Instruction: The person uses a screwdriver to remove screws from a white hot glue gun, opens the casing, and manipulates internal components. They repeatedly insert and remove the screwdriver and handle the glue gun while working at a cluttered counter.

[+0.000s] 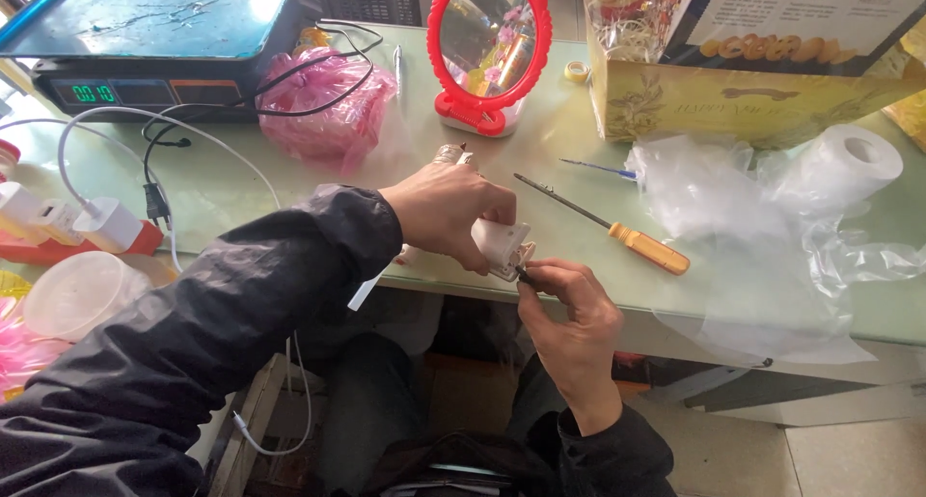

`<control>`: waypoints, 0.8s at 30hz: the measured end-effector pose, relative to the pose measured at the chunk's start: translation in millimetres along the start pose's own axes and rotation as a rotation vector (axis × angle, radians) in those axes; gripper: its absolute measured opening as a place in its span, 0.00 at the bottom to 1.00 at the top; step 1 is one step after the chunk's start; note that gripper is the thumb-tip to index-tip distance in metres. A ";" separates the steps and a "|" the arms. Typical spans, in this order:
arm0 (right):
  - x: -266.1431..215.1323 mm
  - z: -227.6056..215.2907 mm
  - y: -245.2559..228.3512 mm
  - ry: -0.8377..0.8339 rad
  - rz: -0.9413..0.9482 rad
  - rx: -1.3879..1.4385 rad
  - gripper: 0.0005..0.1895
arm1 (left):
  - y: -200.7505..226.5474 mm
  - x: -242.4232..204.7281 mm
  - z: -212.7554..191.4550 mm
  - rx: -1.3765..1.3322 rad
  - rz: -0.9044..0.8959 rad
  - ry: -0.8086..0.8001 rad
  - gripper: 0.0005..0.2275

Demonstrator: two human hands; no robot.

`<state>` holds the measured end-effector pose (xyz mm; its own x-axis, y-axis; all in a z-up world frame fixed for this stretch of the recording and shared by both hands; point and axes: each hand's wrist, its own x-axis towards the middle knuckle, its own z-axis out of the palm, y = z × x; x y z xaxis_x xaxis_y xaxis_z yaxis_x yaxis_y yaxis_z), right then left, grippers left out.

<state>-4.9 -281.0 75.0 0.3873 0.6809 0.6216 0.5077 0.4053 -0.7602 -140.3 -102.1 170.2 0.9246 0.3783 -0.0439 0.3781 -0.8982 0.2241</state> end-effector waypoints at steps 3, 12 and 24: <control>-3.8 1.5 4.0 0.013 0.044 0.038 0.14 | 1.2 -1.1 0.1 -0.002 -0.004 0.008 0.27; -6.5 3.5 8.5 0.031 0.103 0.119 0.17 | 3.1 -5.1 -4.5 -0.012 0.005 0.016 0.27; -8.3 4.3 10.1 0.023 0.194 0.189 0.19 | 2.6 -4.4 -1.6 -0.026 0.004 0.018 0.27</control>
<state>-6.3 -280.0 61.4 0.4816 0.7438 0.4636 0.2710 0.3766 -0.8858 -143.5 -105.7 172.5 0.9253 0.3784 -0.0258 0.3725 -0.8938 0.2498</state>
